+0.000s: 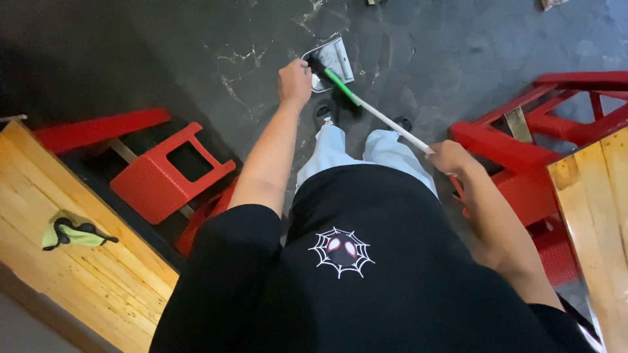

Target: Sweeping trash and debris from the floor into a dustpan.

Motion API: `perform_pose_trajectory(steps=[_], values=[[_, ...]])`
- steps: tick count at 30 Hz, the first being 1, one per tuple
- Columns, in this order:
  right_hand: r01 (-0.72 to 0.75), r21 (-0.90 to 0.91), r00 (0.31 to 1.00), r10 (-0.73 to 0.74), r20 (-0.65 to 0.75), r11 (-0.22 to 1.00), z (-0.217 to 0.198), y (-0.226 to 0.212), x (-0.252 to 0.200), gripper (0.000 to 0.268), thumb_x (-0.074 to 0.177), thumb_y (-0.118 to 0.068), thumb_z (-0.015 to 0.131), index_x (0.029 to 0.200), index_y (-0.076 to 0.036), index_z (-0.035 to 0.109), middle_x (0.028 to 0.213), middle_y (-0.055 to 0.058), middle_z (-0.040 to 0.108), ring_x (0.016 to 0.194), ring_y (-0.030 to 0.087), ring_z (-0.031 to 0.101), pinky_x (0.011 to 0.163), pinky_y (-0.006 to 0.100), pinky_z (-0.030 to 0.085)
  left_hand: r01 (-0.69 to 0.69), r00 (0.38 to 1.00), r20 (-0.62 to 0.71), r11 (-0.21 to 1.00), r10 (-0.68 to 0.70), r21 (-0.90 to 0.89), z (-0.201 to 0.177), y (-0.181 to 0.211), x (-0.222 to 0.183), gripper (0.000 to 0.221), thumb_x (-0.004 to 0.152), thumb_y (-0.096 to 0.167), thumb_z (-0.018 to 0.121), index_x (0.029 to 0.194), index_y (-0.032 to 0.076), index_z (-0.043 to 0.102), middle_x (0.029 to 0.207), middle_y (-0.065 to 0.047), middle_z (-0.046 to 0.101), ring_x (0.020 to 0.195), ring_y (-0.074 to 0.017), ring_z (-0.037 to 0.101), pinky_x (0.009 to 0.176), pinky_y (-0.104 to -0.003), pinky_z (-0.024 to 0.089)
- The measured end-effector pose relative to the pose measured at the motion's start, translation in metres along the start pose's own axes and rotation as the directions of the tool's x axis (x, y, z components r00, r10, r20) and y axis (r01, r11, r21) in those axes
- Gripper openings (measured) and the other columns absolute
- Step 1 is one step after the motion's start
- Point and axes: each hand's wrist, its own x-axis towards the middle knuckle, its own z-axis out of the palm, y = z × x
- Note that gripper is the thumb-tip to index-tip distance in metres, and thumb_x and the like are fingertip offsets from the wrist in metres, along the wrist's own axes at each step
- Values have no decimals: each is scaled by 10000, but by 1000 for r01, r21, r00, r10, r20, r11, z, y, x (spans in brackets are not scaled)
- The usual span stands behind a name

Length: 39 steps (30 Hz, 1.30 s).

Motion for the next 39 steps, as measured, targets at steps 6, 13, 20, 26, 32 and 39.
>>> perform_pose_trajectory(steps=[6,13,20,26,32,39], values=[[-51,164,996,63,-64,985,-22,38,-27,412,986,-262,676,1380,-142,696,1034,212,736,918,348,672,830,461,495,-16,1000,-15,1000,16,-26,-13,-11,-3,173,873,179,742,1011,75,761,950,-186,757,898,-360,742,791,-420,577],[-148,152,940,187,-285,977,-23,59,12,331,996,-245,668,1191,15,730,835,158,710,691,261,671,577,393,508,-23,999,-24,1000,23,-12,-32,-32,-3,192,868,188,756,1015,66,763,937,-197,757,903,-370,740,798,-432,578],[-28,-145,993,11,-116,989,33,-33,51,320,963,-113,597,1202,66,710,1125,295,745,1010,366,735,876,425,600,-38,998,-52,999,38,14,-25,-45,11,181,847,178,751,996,77,768,926,-178,760,893,-359,743,797,-424,583],[27,-296,1000,-29,-2,955,33,-24,35,395,964,-181,602,1310,6,637,1115,248,751,1020,353,747,896,455,592,16,999,-43,1000,-15,6,-34,-35,7,156,846,184,749,962,85,779,926,-179,760,896,-371,727,791,-441,571],[-1,-91,992,-10,-125,996,-17,4,-6,357,976,-293,652,1299,-162,726,1083,184,770,977,318,721,919,462,549,31,999,-40,999,-32,-25,-34,-52,8,153,872,187,735,985,87,763,932,-177,757,897,-353,741,800,-417,579],[-151,-33,973,143,-183,988,3,-22,30,301,996,-188,591,1208,-30,734,1016,245,754,874,357,734,769,468,589,50,994,-96,999,-51,-17,-57,-51,1,172,844,188,761,980,82,766,932,-179,763,899,-353,741,787,-423,578]])
